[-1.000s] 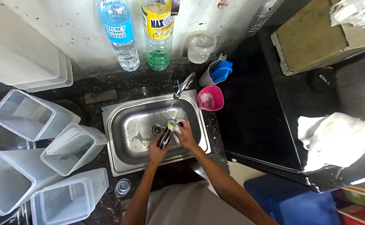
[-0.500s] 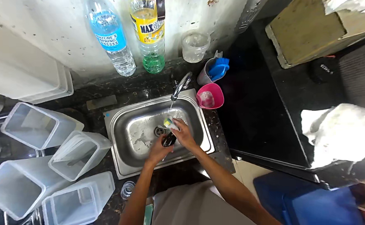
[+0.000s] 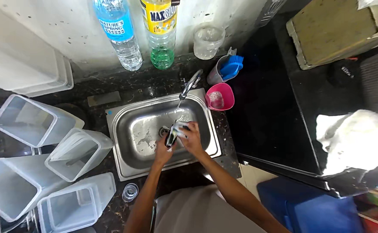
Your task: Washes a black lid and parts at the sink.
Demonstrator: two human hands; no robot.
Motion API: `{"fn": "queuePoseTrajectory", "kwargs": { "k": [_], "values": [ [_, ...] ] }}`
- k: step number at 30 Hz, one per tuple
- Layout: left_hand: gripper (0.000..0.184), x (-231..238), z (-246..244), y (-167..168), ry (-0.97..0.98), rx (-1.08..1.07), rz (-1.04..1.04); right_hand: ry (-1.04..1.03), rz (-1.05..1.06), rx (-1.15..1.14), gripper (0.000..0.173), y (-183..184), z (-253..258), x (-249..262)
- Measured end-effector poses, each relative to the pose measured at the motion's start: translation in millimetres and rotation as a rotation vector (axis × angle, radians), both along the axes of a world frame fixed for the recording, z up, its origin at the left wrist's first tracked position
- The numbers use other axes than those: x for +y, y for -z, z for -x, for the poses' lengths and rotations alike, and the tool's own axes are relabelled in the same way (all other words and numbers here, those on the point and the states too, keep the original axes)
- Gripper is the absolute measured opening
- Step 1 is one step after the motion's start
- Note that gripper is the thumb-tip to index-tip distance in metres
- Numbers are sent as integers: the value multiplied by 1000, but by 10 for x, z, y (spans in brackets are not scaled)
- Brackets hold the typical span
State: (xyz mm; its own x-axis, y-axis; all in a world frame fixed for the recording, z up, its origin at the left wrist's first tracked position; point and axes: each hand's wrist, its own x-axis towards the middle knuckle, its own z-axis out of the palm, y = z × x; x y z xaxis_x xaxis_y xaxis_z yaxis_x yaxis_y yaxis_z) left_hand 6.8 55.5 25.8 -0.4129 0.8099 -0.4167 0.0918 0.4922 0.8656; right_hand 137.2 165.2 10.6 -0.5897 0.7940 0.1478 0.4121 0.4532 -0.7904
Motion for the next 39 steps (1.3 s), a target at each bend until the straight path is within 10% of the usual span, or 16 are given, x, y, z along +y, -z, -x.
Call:
{"fn": "queuePoseTrajectory", "kwargs": {
  "k": [21,24,27,30,39],
  "values": [
    [59,-180,-129,-89,-124,-194,-269,-40,-51,138,26,-120,-50,-296],
    [55,-260,-115,-39,-25,-211,-318,57,202,103,21,-2,-39,104],
    [78,-241,-100,-165,99,-322,-396,130,701,124,28,-11,40,317],
    [126,-85,-35,-169,140,-596,-358,133,755,205,31,-94,87,364],
    [48,-113,-4,-118,2,-226,-147,-149,112,115,26,-64,13,268]
  ]
}}
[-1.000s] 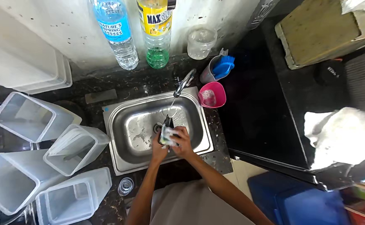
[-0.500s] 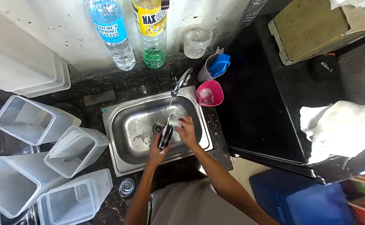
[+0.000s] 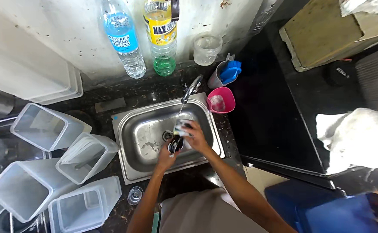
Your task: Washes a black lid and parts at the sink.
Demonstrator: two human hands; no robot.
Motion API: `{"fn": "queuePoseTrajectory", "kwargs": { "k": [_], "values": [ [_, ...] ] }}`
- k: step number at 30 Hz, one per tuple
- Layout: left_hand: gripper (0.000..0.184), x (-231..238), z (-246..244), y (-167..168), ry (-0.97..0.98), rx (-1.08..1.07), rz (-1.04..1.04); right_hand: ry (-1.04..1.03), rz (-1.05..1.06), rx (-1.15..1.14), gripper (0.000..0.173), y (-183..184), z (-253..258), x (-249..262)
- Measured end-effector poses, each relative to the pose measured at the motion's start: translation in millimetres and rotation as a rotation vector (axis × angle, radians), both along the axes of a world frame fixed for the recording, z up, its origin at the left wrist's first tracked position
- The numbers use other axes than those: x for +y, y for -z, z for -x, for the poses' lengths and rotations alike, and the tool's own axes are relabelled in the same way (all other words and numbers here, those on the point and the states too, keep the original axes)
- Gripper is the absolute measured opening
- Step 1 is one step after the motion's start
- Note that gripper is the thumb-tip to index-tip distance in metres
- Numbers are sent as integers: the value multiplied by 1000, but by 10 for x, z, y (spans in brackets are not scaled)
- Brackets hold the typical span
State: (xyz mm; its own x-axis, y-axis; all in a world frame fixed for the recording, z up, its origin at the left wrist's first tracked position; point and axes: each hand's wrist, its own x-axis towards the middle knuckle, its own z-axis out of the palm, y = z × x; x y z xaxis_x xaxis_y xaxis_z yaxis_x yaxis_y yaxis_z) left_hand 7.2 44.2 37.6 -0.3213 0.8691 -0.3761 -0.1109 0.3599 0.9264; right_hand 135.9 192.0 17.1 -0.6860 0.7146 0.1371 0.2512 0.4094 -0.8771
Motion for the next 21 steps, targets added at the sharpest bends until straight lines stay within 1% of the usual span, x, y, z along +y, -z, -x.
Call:
{"fn": "queuePoseTrajectory", "kwargs": {
  "k": [2,3,5,6,8,11,13,15,16,18,21],
  "values": [
    [44,-10,-89,18,-34,27,-31,156,-29,1,25,127,-58,-59],
    [42,9,-126,11,-64,45,-34,184,-50,13,24,87,-63,-197],
    [41,55,-155,-47,-110,92,-6,141,-137,47,27,-101,-53,-524],
    [44,51,-164,-92,-113,100,2,118,-195,58,29,-170,-58,-626],
    [40,63,-186,-105,-109,97,-7,158,-278,55,28,-84,-116,-535],
    [37,51,-223,-36,-85,69,-55,264,-230,7,20,196,-246,-179],
    [37,77,-243,-43,-105,96,-27,249,-224,30,22,137,-234,-301],
    [40,98,-251,-116,-129,139,18,167,-252,84,28,-75,-177,-594],
    [40,77,-258,-127,-142,150,5,126,-278,94,29,-148,-160,-672],
    [36,64,-254,-72,-155,145,-38,107,-303,65,30,-111,-141,-516],
    [38,-17,-246,27,-141,99,-89,183,-198,15,20,104,-158,-142]
  ]
}}
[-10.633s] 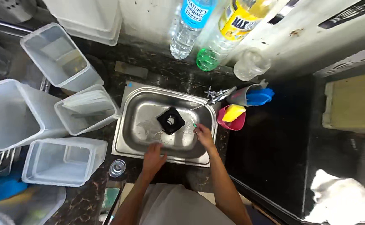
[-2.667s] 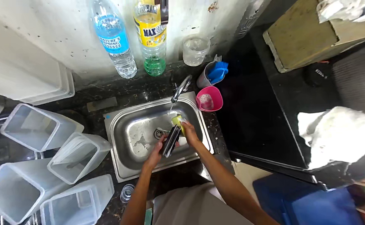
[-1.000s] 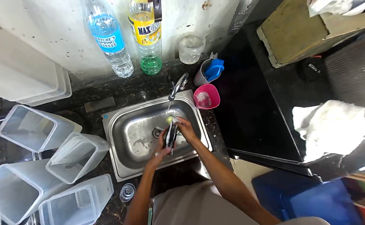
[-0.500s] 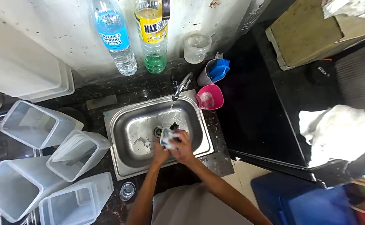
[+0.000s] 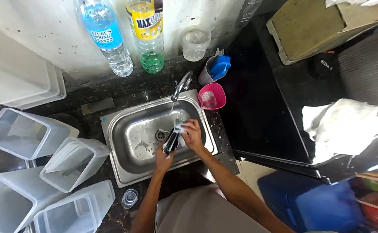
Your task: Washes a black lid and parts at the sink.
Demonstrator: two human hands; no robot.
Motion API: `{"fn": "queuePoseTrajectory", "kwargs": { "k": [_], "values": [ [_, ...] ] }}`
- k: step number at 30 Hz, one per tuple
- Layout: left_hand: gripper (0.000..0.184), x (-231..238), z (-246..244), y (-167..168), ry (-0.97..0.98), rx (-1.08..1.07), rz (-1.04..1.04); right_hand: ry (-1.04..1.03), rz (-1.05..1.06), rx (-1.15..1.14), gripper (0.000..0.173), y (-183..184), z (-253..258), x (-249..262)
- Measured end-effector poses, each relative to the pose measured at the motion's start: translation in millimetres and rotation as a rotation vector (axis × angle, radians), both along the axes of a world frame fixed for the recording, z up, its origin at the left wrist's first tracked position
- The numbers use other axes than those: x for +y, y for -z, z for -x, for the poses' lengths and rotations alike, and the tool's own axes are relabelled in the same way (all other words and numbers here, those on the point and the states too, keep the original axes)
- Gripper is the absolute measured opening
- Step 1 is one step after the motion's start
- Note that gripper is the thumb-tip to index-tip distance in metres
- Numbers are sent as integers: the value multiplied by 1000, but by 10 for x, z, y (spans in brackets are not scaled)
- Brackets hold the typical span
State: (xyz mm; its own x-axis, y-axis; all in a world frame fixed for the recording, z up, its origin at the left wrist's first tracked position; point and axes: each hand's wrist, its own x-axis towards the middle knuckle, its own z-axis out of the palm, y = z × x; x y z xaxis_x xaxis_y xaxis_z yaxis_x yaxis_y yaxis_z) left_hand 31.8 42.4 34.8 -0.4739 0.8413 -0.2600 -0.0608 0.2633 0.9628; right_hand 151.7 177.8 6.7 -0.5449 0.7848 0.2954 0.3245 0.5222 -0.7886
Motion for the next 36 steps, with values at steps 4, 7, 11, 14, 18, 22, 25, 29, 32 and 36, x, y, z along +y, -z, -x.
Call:
{"fn": "queuePoseTrajectory", "kwargs": {
  "k": [4,7,11,14,18,22,25,29,32,36],
  "values": [
    [38,38,73,-57,1,2,11,-11,50,36,24,-223,97,-361],
    [30,43,187,-48,6,-91,-39,36,46,16,24,-223,175,-206],
    [24,-38,393,21,-170,-544,-106,109,690,56,20,-328,171,242],
    [38,92,421,-68,-295,-774,-81,78,751,157,22,-329,237,106],
    [69,209,490,-116,-424,-840,-72,80,437,-22,18,-286,35,-147],
    [54,216,393,22,-440,-589,64,141,211,-208,20,-569,132,-161],
    [54,329,213,-13,-405,-381,132,108,216,-308,22,-587,476,-165],
    [54,462,256,-141,-408,-271,231,-159,-90,-298,15,-440,410,-340],
    [63,448,264,-125,-422,-378,251,-335,-176,-276,19,-358,224,-361],
    [63,431,297,-120,-459,-668,127,-573,-128,-294,23,-359,-54,-125]
  ]
}}
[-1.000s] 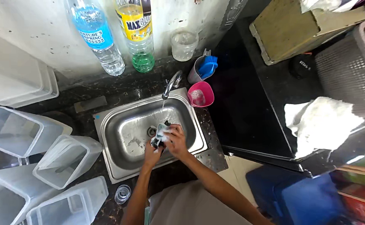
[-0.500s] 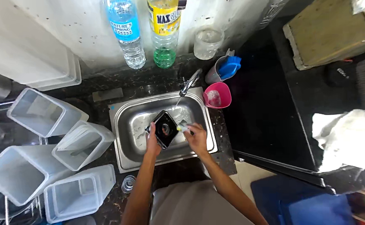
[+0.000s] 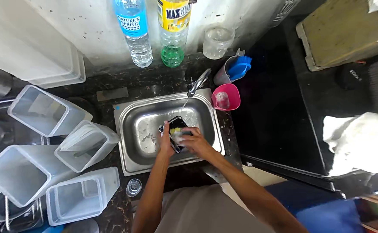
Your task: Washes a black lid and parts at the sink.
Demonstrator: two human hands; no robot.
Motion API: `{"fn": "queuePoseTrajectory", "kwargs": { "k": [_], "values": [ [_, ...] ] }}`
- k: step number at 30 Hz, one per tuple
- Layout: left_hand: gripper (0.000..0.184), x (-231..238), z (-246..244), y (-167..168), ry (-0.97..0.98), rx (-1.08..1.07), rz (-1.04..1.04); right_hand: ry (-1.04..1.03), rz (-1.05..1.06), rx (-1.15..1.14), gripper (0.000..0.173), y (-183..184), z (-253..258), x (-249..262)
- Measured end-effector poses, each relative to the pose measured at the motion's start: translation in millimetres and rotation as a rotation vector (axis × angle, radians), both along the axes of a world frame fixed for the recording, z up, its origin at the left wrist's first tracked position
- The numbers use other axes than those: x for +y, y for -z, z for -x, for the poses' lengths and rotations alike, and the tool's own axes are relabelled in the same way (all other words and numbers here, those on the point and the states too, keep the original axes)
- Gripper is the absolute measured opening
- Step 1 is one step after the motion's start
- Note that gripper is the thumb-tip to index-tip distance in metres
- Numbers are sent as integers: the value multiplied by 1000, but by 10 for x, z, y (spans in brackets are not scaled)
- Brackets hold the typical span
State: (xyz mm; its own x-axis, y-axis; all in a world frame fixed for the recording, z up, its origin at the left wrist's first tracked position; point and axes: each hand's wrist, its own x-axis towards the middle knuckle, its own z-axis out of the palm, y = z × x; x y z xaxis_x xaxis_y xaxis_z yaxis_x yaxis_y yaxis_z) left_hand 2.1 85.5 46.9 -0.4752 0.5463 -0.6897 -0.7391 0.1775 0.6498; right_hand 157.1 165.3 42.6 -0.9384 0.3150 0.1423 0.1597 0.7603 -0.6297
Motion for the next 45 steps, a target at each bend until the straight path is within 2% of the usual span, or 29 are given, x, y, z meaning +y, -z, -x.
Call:
{"fn": "queuePoseTrajectory", "kwargs": {
  "k": [2,5,7,10,12,14,15,18,19,20,23,25,27,30,32,34,36,37,38,39,41,43,45],
  "values": [
    [64,-35,98,81,-4,-16,-66,20,55,19,23,-4,-145,92],
    [61,-63,76,168,4,66,-70,392,148,136,22,-151,-45,237],
    [55,-101,-106,173,-27,161,-64,562,116,49,23,-234,201,249],
    [52,-50,-342,76,-68,332,4,694,95,-46,20,-168,507,52],
    [48,-88,-374,84,-45,458,8,691,267,-88,19,-222,551,11],
    [46,-192,-366,125,60,642,-11,656,482,-169,20,-285,532,89],
    [52,-246,-384,150,127,712,-24,695,581,-194,19,-260,518,103],
    [67,-231,-436,175,234,863,-46,1018,985,-171,22,-165,602,118],
    [66,-202,-445,153,240,875,-44,1047,977,-136,23,-174,614,99],
    [61,-180,-431,106,240,873,-39,1000,858,-96,21,-197,600,57],
    [36,-97,-250,-105,197,730,-16,613,368,143,12,-126,472,134],
    [40,-98,-76,-212,217,569,4,388,172,227,12,-74,423,311],
    [46,-120,-66,-233,235,591,17,373,138,221,13,-54,425,332],
    [50,-100,-174,-57,233,866,-23,718,524,93,15,-222,570,112],
    [66,-179,-258,109,265,1075,-31,966,884,21,21,-186,660,1],
    [69,-239,-287,231,250,1076,-27,1050,1102,-14,26,-103,638,-51],
    [60,-235,-227,206,215,926,-1,990,1025,-82,25,-135,545,-38],
    [50,-216,-174,161,170,793,41,933,927,-146,24,-190,478,3],
    [48,-243,-123,150,128,638,81,882,842,-210,22,-235,387,12],
    [49,-247,-48,162,107,505,99,844,751,-229,20,-272,328,46],
    [51,-191,49,171,114,399,136,761,536,-120,15,-362,287,126],
    [60,-162,29,128,160,343,158,594,338,-14,20,-409,311,120],
    [71,-113,-15,50,179,288,168,439,202,-27,27,-352,387,13]
  ]
}}
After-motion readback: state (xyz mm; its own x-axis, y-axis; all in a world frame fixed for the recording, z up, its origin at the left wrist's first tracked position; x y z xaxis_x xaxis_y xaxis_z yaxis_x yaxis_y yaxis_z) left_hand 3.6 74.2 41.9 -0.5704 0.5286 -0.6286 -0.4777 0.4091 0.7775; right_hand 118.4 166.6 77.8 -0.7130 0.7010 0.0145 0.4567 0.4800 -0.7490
